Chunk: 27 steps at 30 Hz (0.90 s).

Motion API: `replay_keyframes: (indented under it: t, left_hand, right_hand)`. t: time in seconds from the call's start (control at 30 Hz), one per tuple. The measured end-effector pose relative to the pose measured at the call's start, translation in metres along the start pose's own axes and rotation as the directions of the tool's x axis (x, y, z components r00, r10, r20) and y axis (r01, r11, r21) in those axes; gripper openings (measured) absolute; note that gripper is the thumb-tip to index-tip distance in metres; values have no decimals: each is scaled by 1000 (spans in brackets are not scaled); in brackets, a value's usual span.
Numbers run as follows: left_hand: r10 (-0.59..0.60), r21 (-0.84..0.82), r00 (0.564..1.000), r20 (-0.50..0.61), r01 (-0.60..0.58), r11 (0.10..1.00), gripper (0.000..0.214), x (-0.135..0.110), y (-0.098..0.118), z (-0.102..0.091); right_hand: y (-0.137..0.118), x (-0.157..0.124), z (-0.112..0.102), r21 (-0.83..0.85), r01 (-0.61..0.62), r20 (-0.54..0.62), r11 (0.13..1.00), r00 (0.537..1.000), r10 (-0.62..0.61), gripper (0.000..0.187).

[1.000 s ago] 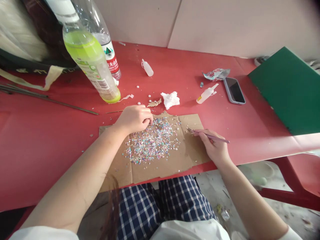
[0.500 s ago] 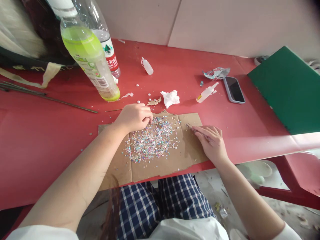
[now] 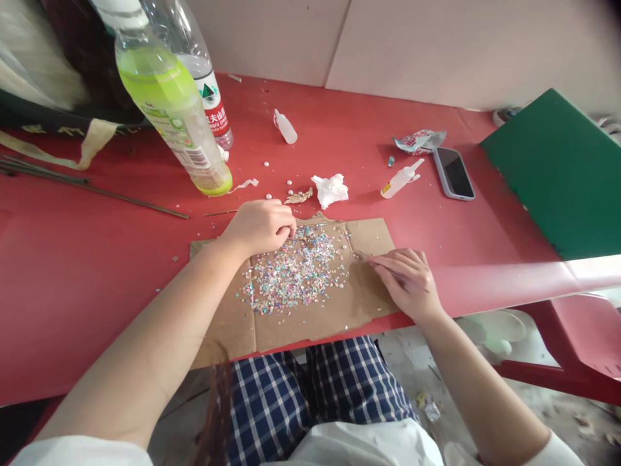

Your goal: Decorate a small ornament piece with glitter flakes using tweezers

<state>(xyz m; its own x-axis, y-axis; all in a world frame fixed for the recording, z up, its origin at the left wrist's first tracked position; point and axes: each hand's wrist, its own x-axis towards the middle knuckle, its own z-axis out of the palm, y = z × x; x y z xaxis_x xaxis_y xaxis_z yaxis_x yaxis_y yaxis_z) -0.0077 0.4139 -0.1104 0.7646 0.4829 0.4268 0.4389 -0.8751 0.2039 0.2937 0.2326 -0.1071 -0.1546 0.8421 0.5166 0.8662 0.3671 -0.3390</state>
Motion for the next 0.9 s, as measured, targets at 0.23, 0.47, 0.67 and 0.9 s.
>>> replay_keyframes:
  t: [0.23, 0.47, 0.67, 0.9]
  left_hand:
    - [-9, -2, 1000, 3, 9, 1000, 35, 0, 0, 1]
    - [-18, -7, 1000, 16, 18, 1000, 36, 1, 0, 1]
    - [-24, -10, 999, 35, 24, 1000, 35, 1, -1, 1]
    - [-25, -8, 999, 20, 25, 1000, 34, 0, 0, 0]
  right_hand:
    - [-1, 0, -1, -60, 67, -21, 996, 997, -68, 20]
    - [-8, -2, -1, -59, 204, 54, 977, 978, -201, 20]
    - [-10, -3, -1, -117, 163, 21, 980, 987, -161, 29]
    - [-12, 0, -1, -74, 278, 78, 958, 959, -272, 23]
